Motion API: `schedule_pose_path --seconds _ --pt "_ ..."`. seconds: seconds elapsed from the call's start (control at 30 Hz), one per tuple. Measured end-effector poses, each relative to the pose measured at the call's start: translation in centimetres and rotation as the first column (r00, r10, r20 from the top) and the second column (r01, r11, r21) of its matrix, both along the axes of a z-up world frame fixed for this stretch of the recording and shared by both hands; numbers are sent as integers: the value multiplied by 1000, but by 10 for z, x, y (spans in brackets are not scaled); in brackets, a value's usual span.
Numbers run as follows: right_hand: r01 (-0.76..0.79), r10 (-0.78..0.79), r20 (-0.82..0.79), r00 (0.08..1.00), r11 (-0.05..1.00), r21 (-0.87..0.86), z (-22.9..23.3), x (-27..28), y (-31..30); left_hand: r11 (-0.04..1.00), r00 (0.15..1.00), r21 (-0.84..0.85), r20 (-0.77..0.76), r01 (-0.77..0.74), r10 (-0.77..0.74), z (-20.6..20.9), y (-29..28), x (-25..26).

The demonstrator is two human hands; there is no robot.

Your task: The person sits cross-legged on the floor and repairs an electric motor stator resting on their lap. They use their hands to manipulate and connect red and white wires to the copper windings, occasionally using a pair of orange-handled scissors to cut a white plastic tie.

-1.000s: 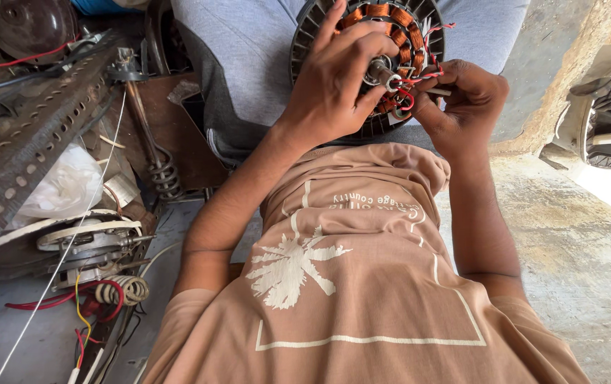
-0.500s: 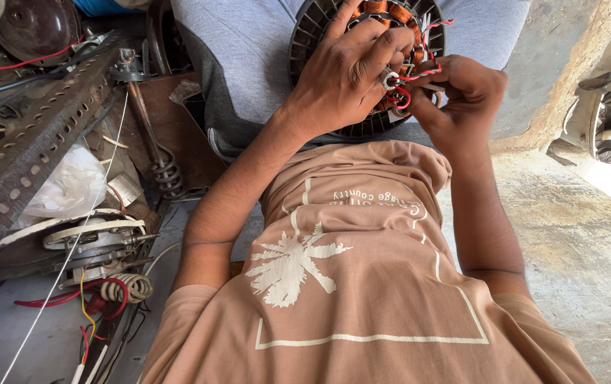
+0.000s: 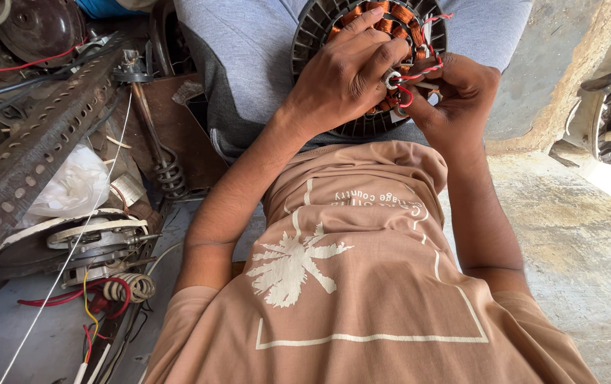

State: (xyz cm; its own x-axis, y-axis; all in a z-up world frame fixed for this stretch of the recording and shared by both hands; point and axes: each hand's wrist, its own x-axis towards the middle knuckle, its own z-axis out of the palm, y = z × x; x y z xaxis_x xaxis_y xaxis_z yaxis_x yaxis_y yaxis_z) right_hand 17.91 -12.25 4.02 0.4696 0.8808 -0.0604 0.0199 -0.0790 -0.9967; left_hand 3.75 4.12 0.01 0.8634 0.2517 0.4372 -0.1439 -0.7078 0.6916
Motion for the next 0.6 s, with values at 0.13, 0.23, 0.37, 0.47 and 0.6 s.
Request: schedule_pose_path --seconds 0.13,0.23,0.37,0.47,0.6 --pt "-17 38 296 954 997 -71 6 -2 5 999 999 30 20 -44 43 -8 -5 -1" --pt "9 45 482 875 994 -109 9 -9 14 995 997 61 14 -79 79 -13 -8 -1" --pt "19 58 545 836 991 -134 14 -7 18 996 998 48 -6 -70 70 -13 -10 -1" --pt "6 51 496 867 994 -113 19 -5 16 997 998 35 -7 -66 67 -6 -9 -3" --pt "9 37 473 880 995 -95 10 -3 10 997 997 34 -30 -76 77 -2 -7 -3"
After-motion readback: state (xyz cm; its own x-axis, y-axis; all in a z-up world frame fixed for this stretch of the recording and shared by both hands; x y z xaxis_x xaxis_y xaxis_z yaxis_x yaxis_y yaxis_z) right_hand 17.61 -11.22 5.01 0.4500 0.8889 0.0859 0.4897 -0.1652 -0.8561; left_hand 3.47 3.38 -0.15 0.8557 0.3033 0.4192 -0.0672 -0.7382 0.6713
